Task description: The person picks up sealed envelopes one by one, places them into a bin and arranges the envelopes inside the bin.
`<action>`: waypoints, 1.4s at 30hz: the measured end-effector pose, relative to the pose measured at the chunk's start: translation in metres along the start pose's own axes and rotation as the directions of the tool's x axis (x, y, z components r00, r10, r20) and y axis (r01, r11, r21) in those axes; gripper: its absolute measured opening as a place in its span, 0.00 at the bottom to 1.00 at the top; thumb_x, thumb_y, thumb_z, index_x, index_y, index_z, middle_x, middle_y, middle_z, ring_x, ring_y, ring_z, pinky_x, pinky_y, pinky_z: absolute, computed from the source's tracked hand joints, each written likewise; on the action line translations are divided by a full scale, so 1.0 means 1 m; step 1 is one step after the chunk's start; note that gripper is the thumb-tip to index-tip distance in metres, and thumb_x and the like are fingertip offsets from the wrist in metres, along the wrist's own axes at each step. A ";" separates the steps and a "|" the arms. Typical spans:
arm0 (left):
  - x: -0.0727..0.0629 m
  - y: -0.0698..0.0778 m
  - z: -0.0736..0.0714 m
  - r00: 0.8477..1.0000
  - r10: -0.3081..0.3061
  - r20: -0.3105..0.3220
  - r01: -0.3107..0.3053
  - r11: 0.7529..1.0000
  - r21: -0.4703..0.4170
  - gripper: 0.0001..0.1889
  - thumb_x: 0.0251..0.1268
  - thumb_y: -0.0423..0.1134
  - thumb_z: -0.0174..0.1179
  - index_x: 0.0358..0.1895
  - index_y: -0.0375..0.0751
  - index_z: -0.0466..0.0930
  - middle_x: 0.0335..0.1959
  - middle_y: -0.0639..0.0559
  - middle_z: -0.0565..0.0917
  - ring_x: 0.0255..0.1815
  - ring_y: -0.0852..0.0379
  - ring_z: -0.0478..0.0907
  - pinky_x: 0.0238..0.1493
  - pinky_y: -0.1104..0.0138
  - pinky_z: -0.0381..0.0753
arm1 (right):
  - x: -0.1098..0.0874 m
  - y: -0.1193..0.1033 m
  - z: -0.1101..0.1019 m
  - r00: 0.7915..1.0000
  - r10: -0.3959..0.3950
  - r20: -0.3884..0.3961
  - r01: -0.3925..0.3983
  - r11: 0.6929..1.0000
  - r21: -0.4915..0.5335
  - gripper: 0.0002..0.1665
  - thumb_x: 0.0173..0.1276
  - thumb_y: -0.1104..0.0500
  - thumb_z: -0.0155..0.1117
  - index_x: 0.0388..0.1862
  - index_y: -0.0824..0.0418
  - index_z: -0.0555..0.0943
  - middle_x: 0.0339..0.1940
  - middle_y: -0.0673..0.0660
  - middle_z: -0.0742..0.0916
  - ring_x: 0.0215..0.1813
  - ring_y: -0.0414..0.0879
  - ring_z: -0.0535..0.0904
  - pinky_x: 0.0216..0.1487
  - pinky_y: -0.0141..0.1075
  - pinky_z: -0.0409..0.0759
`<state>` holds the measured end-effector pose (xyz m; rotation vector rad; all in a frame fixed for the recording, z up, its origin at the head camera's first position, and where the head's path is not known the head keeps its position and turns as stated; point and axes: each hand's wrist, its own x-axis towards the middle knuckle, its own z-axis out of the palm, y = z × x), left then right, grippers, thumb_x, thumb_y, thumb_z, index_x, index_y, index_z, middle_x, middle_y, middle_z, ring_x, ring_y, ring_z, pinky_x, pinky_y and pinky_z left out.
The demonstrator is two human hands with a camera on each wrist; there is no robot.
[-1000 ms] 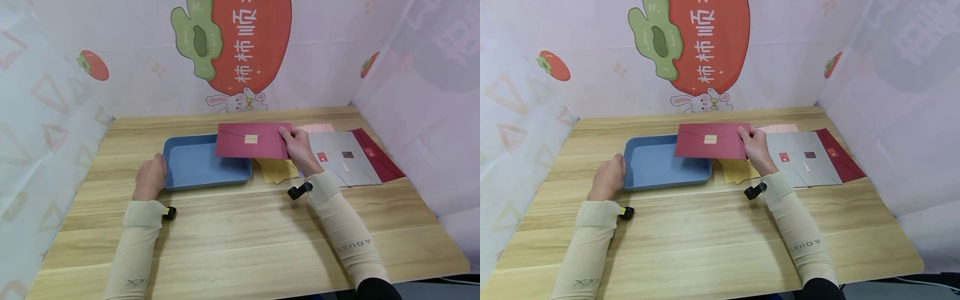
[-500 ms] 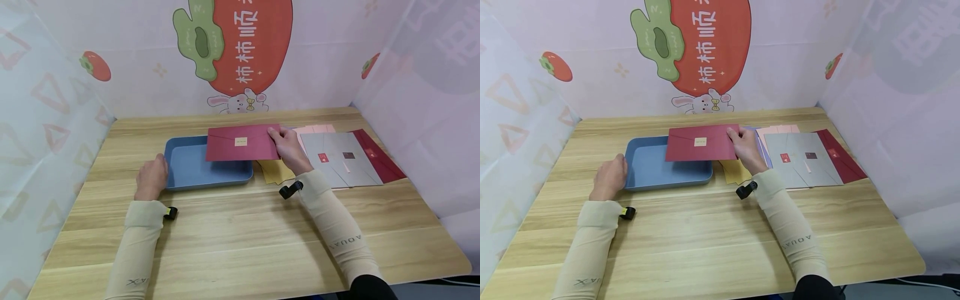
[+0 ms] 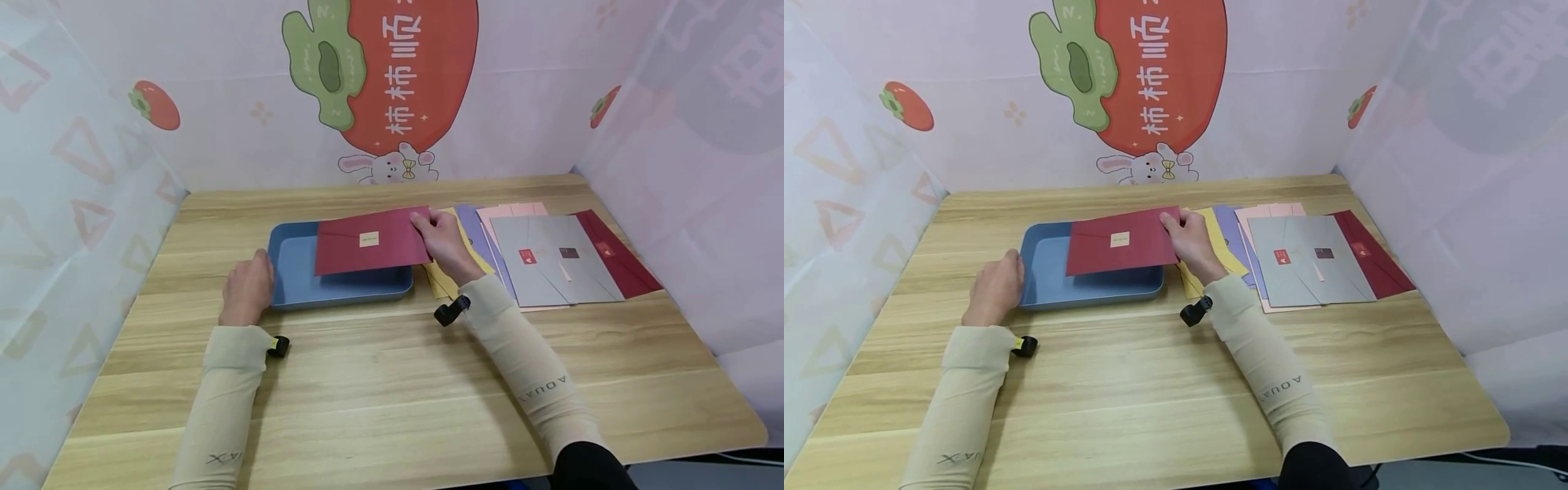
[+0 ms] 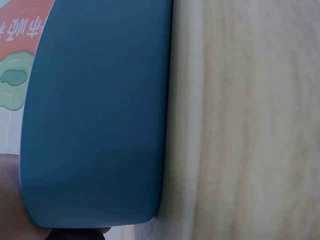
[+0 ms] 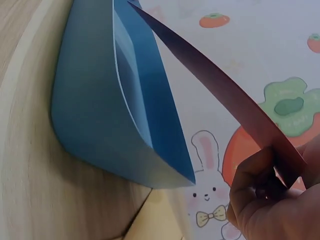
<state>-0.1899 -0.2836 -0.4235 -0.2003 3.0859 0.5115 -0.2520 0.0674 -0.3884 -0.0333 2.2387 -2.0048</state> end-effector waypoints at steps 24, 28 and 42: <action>0.000 0.001 -0.002 1.000 -0.010 0.017 0.010 1.000 -0.006 0.16 0.87 0.41 0.35 0.52 0.31 0.69 0.46 0.19 0.81 0.46 0.22 0.82 0.37 0.39 0.80 | 0.011 -0.012 0.052 0.995 0.077 -0.059 -0.093 0.929 -0.358 0.16 0.82 0.51 0.61 0.50 0.63 0.85 0.39 0.60 0.90 0.33 0.47 0.90 0.33 0.34 0.87; 0.000 0.001 -0.003 1.000 -0.005 0.006 0.005 1.000 -0.005 0.16 0.87 0.41 0.35 0.51 0.31 0.69 0.46 0.18 0.81 0.47 0.20 0.82 0.38 0.37 0.80 | 0.013 -0.013 0.057 0.996 0.026 -0.088 -0.065 0.874 -0.482 0.16 0.80 0.50 0.64 0.39 0.62 0.82 0.33 0.58 0.87 0.32 0.46 0.87 0.29 0.31 0.82; 0.001 -0.001 -0.004 1.000 0.004 -0.010 -0.004 1.000 -0.010 0.17 0.87 0.41 0.35 0.51 0.30 0.69 0.46 0.18 0.82 0.46 0.21 0.82 0.41 0.35 0.81 | 0.018 -0.017 0.069 0.998 -0.056 -0.038 0.006 0.630 -0.777 0.23 0.74 0.45 0.71 0.28 0.62 0.82 0.22 0.56 0.79 0.27 0.50 0.82 0.29 0.36 0.77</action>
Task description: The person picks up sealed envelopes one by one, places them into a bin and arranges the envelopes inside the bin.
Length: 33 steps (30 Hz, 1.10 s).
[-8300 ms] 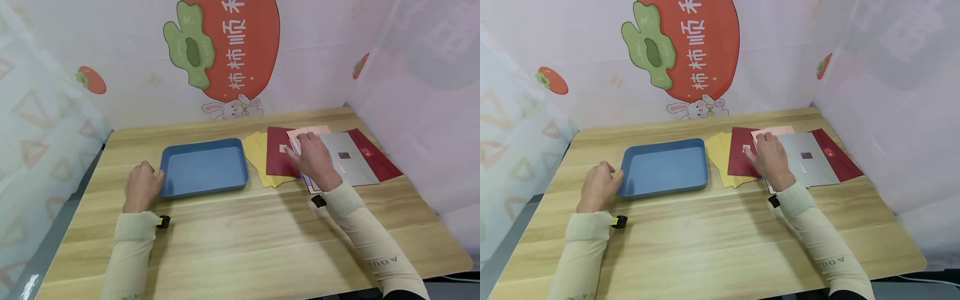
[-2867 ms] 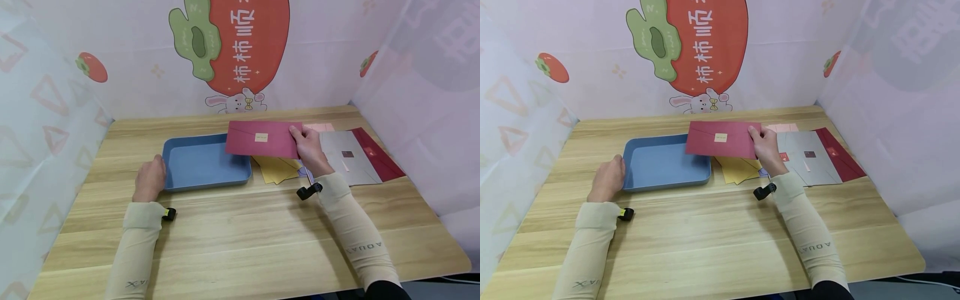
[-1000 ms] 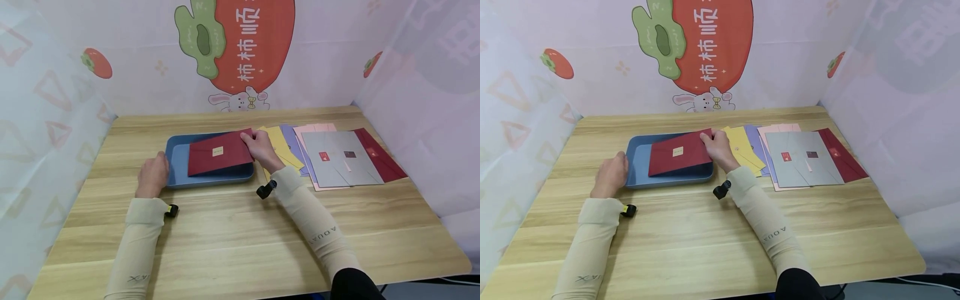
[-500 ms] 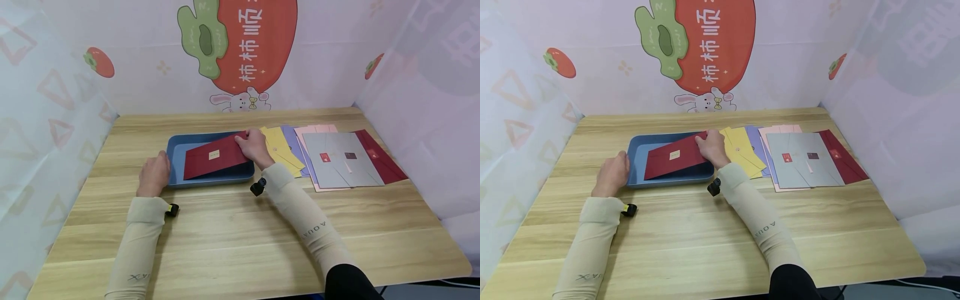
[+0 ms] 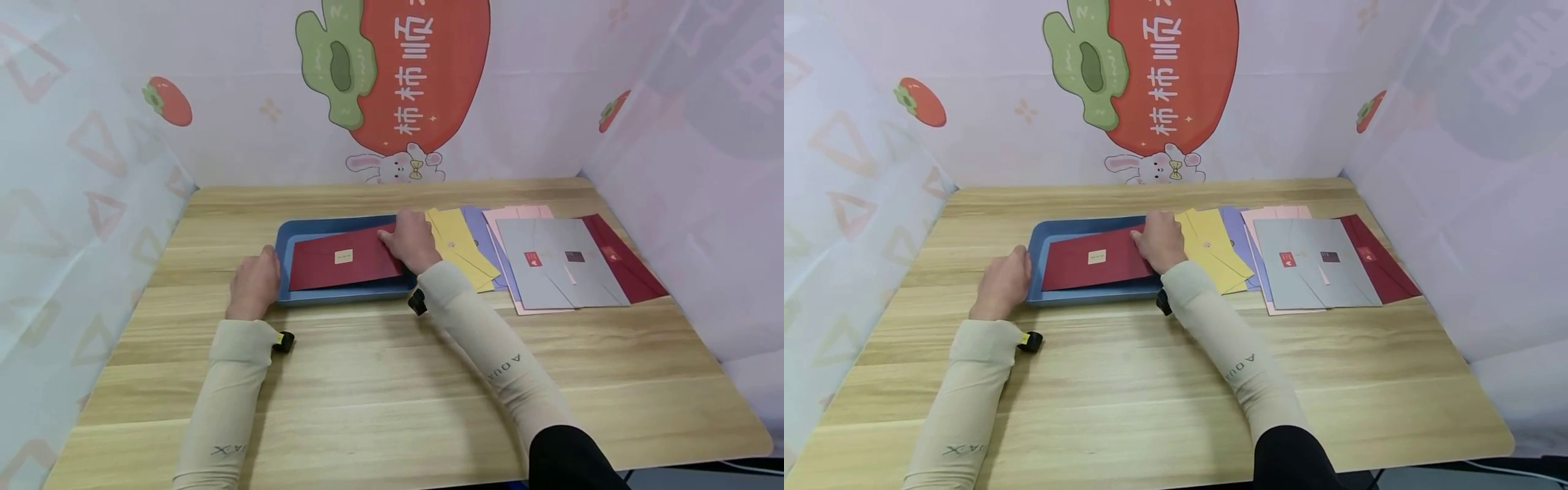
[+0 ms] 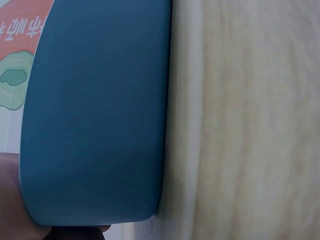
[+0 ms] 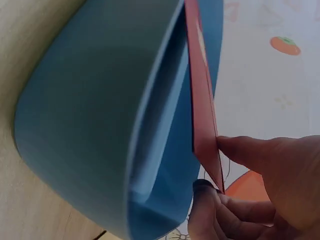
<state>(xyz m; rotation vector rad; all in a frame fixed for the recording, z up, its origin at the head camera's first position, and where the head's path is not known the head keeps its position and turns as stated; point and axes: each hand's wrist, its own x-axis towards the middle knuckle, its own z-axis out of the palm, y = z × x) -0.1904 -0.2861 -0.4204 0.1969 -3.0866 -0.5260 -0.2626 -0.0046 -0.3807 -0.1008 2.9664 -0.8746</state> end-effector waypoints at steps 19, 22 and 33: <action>0.000 0.002 0.000 1.000 -0.005 0.011 0.005 1.000 -0.002 0.17 0.88 0.41 0.35 0.53 0.30 0.69 0.44 0.20 0.81 0.44 0.24 0.83 0.39 0.38 0.81 | 0.003 0.009 -0.006 0.999 -0.043 -0.002 0.042 0.998 -0.049 0.26 0.72 0.48 0.74 0.57 0.67 0.85 0.22 0.57 0.78 0.23 0.48 0.79 0.23 0.34 0.74; 0.000 0.001 0.000 1.000 -0.007 0.014 0.007 1.000 -0.001 0.17 0.88 0.41 0.36 0.53 0.29 0.69 0.44 0.20 0.81 0.44 0.24 0.83 0.39 0.38 0.81 | -0.001 0.010 -0.012 1.000 -0.018 0.017 0.019 0.999 -0.041 0.24 0.73 0.47 0.73 0.47 0.68 0.85 0.19 0.55 0.73 0.19 0.47 0.73 0.21 0.33 0.69; 0.000 0.001 0.001 1.000 -0.003 0.012 0.003 1.000 -0.009 0.17 0.87 0.41 0.36 0.53 0.30 0.69 0.44 0.21 0.82 0.44 0.24 0.82 0.39 0.38 0.81 | -0.019 0.032 -0.038 0.998 -0.067 0.011 0.067 0.998 -0.019 0.29 0.73 0.46 0.73 0.58 0.69 0.83 0.55 0.65 0.87 0.48 0.56 0.85 0.48 0.46 0.87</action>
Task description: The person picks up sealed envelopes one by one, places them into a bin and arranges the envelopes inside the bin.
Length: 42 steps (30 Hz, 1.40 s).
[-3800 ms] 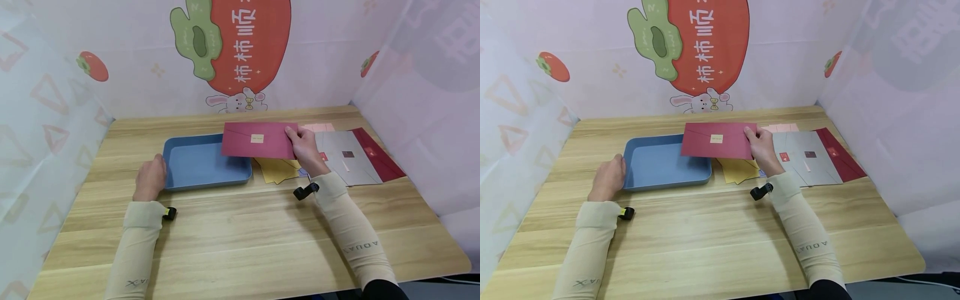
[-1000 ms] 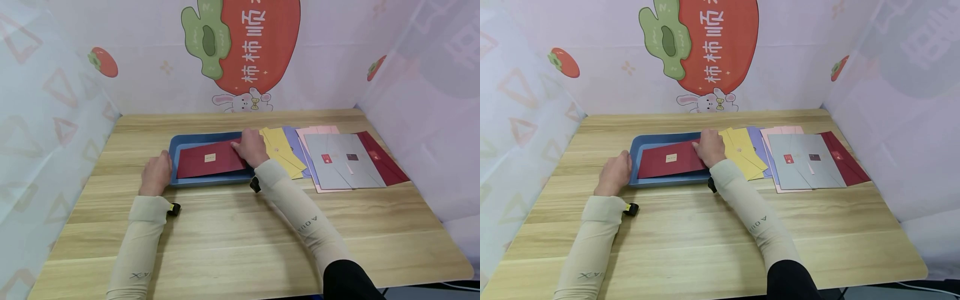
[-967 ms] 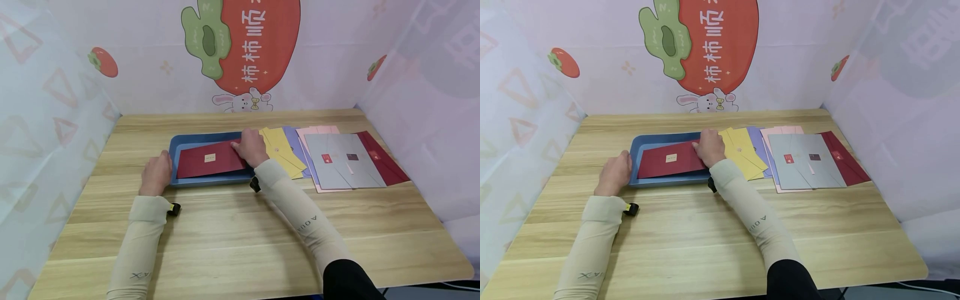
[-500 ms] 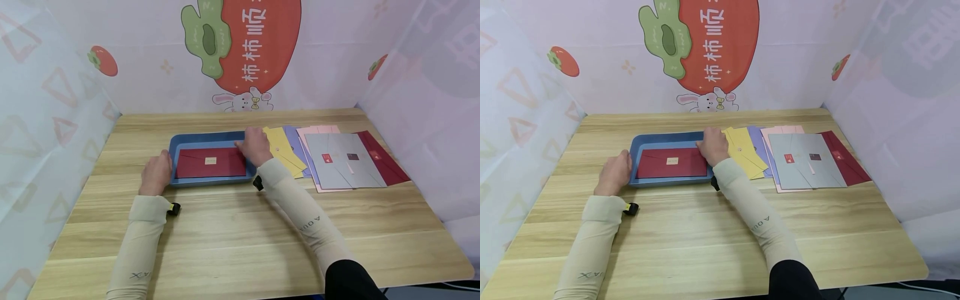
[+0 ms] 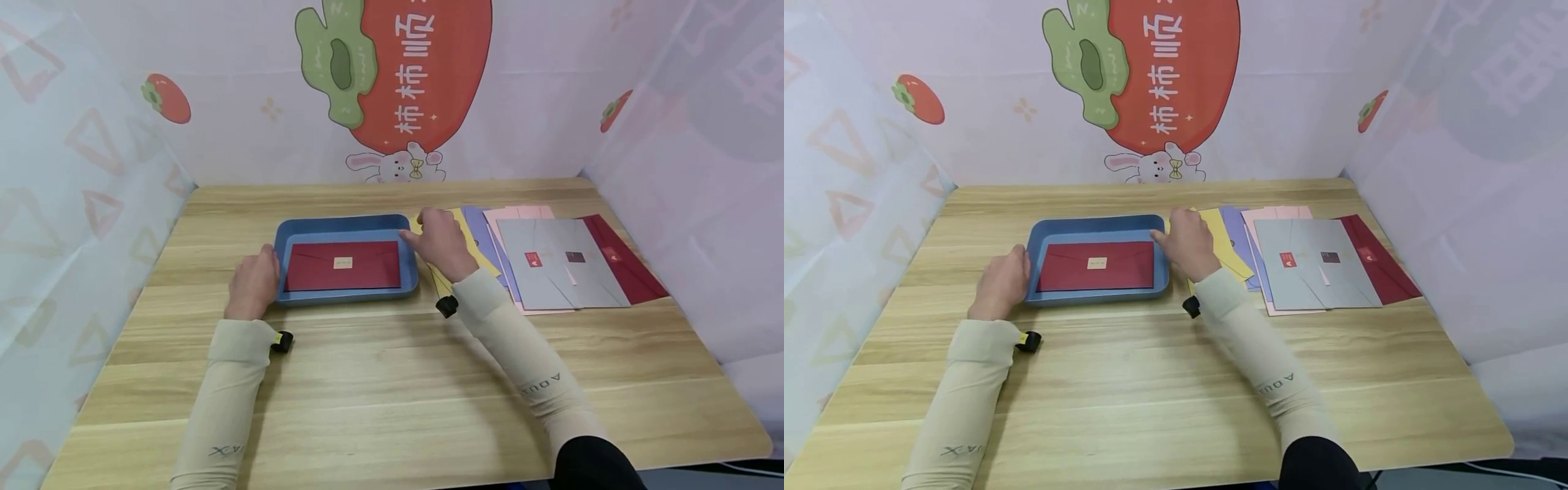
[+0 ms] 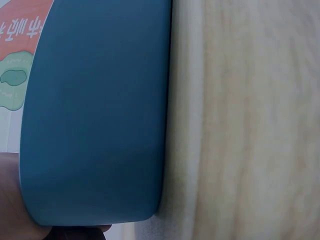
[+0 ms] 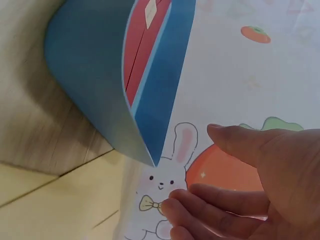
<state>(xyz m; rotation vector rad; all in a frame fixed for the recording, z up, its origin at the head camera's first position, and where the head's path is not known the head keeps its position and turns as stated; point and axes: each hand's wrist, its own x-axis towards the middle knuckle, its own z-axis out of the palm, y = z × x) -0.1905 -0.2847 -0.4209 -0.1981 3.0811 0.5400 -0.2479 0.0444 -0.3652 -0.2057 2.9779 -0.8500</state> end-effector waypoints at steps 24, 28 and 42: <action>-0.001 0.001 -0.001 1.000 -0.004 0.011 0.004 1.000 0.000 0.16 0.87 0.41 0.36 0.53 0.30 0.68 0.44 0.21 0.81 0.44 0.25 0.82 0.38 0.39 0.81 | -0.030 0.066 -0.044 0.998 -0.059 0.000 0.059 0.998 0.015 0.33 0.75 0.49 0.71 0.65 0.73 0.79 0.59 0.70 0.86 0.60 0.62 0.82 0.65 0.56 0.81; -0.001 0.002 -0.002 1.000 -0.005 0.008 0.005 1.000 0.002 0.17 0.87 0.41 0.36 0.53 0.29 0.69 0.45 0.20 0.81 0.45 0.24 0.82 0.39 0.37 0.81 | -0.034 0.073 -0.046 0.999 -0.052 -0.001 0.052 0.998 0.016 0.33 0.75 0.49 0.70 0.65 0.73 0.79 0.59 0.70 0.85 0.59 0.62 0.81 0.64 0.56 0.80; -0.003 0.001 -0.003 1.000 -0.006 -0.004 0.006 1.000 -0.005 0.17 0.87 0.41 0.36 0.52 0.30 0.69 0.46 0.19 0.81 0.47 0.22 0.82 0.41 0.36 0.81 | -0.043 0.090 -0.052 0.999 0.028 0.027 -0.028 1.000 -0.015 0.33 0.74 0.50 0.70 0.65 0.74 0.79 0.60 0.71 0.85 0.59 0.62 0.80 0.62 0.57 0.80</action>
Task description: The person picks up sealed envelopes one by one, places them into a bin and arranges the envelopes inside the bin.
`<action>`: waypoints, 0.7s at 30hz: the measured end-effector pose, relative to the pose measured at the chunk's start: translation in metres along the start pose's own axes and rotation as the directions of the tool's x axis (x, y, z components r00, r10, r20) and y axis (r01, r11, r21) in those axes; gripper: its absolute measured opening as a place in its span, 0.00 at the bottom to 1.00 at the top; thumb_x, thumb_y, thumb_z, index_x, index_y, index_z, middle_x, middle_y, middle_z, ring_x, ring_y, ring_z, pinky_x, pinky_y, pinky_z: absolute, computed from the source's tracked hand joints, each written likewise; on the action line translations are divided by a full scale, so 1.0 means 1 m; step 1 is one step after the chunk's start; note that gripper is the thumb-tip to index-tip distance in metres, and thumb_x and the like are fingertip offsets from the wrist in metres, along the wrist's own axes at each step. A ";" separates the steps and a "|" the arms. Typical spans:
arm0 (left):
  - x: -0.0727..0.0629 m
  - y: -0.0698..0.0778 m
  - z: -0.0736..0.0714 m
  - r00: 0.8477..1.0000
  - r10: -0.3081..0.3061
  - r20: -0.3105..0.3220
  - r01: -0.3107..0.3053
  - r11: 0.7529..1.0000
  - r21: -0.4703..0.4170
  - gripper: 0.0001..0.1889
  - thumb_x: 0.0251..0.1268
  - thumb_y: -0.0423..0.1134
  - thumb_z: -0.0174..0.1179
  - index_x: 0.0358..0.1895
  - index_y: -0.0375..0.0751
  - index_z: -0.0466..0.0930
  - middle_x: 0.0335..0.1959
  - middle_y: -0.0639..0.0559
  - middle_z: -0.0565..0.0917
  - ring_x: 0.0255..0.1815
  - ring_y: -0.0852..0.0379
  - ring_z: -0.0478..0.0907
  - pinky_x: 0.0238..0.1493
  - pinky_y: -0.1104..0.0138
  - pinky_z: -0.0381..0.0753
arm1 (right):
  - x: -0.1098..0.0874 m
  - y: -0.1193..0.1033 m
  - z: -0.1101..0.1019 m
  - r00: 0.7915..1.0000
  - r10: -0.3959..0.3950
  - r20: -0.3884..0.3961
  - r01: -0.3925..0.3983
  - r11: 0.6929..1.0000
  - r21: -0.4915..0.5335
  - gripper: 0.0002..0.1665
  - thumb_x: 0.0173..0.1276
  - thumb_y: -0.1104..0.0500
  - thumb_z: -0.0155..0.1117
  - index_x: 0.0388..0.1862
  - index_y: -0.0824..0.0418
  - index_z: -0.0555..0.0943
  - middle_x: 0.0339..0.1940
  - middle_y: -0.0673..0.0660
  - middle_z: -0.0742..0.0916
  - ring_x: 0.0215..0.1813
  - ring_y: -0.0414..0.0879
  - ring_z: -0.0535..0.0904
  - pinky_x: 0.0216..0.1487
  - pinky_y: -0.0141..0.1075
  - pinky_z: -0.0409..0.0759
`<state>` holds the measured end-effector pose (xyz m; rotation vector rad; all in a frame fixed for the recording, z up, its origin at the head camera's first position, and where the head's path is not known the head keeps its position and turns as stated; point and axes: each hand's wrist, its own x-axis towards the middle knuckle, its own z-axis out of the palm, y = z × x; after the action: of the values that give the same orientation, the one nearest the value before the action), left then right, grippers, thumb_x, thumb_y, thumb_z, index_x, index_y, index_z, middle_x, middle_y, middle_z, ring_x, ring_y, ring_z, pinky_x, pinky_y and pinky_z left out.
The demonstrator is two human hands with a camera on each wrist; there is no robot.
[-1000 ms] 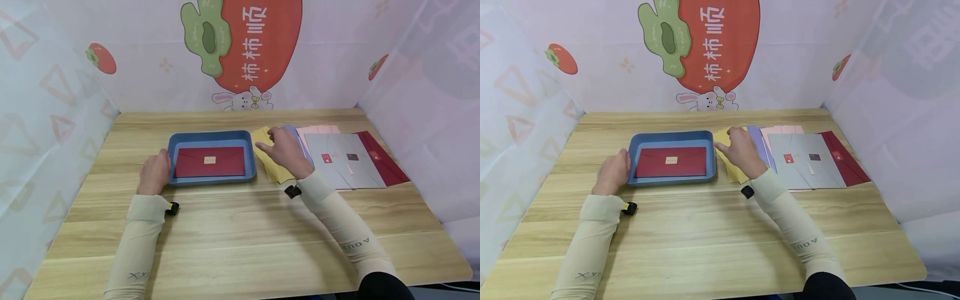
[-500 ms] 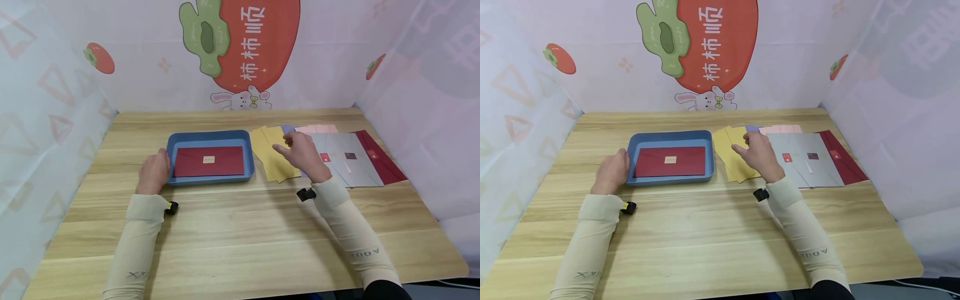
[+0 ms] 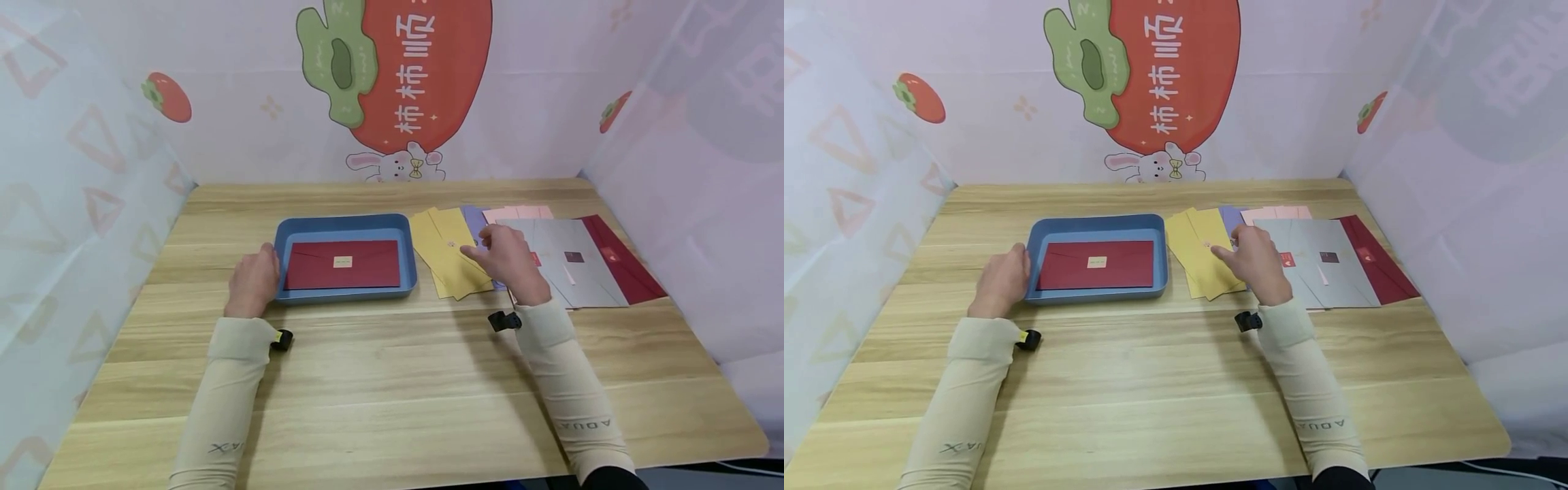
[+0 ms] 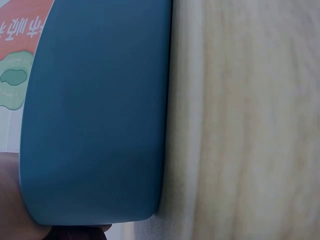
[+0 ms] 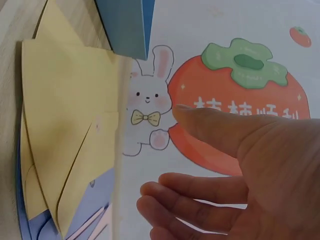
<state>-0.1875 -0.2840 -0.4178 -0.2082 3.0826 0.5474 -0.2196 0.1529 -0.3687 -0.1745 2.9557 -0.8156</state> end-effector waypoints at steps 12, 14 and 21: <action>0.003 0.000 0.002 1.000 0.006 -0.001 -0.006 1.000 0.005 0.17 0.87 0.41 0.35 0.52 0.29 0.69 0.46 0.18 0.81 0.47 0.22 0.82 0.41 0.36 0.81 | 0.001 0.015 0.000 0.997 0.067 0.037 -0.064 0.996 -0.060 0.33 0.69 0.47 0.75 0.21 0.56 0.61 0.24 0.49 0.61 0.26 0.43 0.57 0.28 0.36 0.56; 0.003 0.000 0.002 1.000 0.006 0.005 -0.006 1.000 0.006 0.17 0.87 0.41 0.36 0.53 0.29 0.69 0.46 0.19 0.81 0.46 0.23 0.82 0.40 0.37 0.81 | 0.001 0.017 0.001 0.995 0.088 0.054 -0.084 0.994 -0.071 0.34 0.68 0.46 0.76 0.21 0.55 0.60 0.23 0.49 0.60 0.26 0.43 0.57 0.28 0.37 0.56; 0.003 0.000 0.002 1.000 -0.004 0.023 0.004 1.000 0.002 0.17 0.87 0.41 0.35 0.54 0.29 0.69 0.47 0.19 0.81 0.48 0.23 0.81 0.42 0.37 0.81 | 0.005 0.023 0.008 0.985 0.153 0.075 -0.142 0.980 -0.136 0.31 0.64 0.42 0.78 0.25 0.59 0.68 0.27 0.52 0.68 0.31 0.47 0.64 0.31 0.39 0.61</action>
<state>-0.1908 -0.2834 -0.4196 -0.2060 3.0601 0.5427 -0.2257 0.1675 -0.3873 0.0040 2.8993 -0.5817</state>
